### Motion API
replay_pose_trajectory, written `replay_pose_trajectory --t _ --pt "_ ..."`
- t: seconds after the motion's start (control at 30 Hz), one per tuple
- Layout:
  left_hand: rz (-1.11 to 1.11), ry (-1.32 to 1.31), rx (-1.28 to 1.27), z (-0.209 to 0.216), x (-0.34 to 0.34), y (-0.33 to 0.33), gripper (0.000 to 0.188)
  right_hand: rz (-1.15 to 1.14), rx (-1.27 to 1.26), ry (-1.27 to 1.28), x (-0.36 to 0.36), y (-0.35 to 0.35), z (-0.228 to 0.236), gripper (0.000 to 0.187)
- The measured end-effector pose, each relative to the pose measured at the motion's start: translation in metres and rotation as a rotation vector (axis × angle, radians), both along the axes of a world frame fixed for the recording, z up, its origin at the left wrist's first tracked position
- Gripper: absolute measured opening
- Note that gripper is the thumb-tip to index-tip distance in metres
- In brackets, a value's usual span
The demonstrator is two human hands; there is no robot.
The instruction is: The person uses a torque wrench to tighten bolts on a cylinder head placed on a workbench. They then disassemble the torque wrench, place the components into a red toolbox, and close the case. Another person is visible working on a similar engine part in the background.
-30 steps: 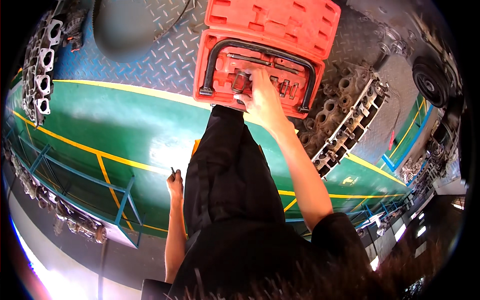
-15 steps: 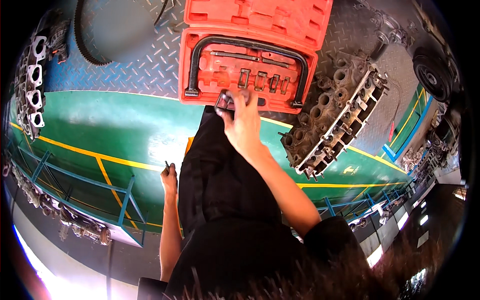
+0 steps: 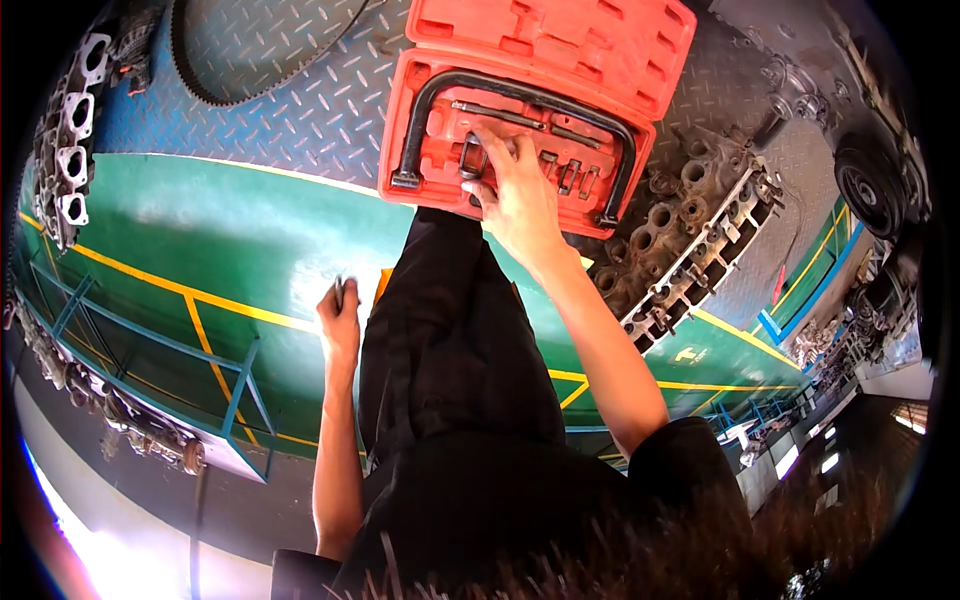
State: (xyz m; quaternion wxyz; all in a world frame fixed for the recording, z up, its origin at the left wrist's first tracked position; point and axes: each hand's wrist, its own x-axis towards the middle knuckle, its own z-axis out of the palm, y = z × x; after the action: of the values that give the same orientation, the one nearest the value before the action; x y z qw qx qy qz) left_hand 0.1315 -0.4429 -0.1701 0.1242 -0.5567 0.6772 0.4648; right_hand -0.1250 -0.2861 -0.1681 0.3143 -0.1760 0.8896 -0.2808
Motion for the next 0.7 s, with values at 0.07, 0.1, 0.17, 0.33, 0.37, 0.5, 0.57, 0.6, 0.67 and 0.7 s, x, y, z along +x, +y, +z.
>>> replay_pose_trajectory --t 0.07,0.1,0.17,0.33,0.37,0.5,0.57,0.6,0.67,0.7 --pt "-0.02 0.165 -0.005 0.007 -0.045 0.006 0.034 -0.05 -0.03 0.007 0.004 0.0 -0.001 0.067" --pt "-0.048 0.259 -0.014 0.006 -0.063 0.008 0.031 -0.049 -0.028 0.012 0.003 0.001 -0.002 0.065" --pt "-0.232 0.146 -0.085 0.016 -0.105 0.007 0.028 -0.042 -0.022 0.019 0.001 0.003 -0.004 0.06" --pt "-0.445 0.161 -0.126 0.001 -0.162 0.025 0.029 0.094 0.031 0.325 0.005 -0.002 -0.016 0.06" --pt "-0.403 0.145 -0.11 0.0 -0.163 0.028 0.029 0.105 0.029 0.335 0.006 -0.002 -0.019 0.06" --pt "-0.156 0.203 0.063 -0.002 -0.157 0.039 0.021 0.12 0.015 0.315 0.008 0.006 -0.024 0.059" --pt "0.081 0.422 0.24 -0.015 -0.146 0.036 0.02 0.117 -0.005 0.263 0.003 0.009 -0.022 0.059" --pt "0.153 0.437 0.395 -0.007 -0.144 0.034 0.022 0.089 -0.008 0.169 0.001 0.01 -0.018 0.059" --pt "0.231 0.505 0.451 -0.003 -0.145 0.03 0.022 -0.008 0.01 0.151 0.006 0.009 -0.007 0.056" --pt "0.24 0.527 0.461 -0.001 -0.148 0.029 0.022 -0.058 0.019 0.142 0.009 0.01 -0.003 0.055"
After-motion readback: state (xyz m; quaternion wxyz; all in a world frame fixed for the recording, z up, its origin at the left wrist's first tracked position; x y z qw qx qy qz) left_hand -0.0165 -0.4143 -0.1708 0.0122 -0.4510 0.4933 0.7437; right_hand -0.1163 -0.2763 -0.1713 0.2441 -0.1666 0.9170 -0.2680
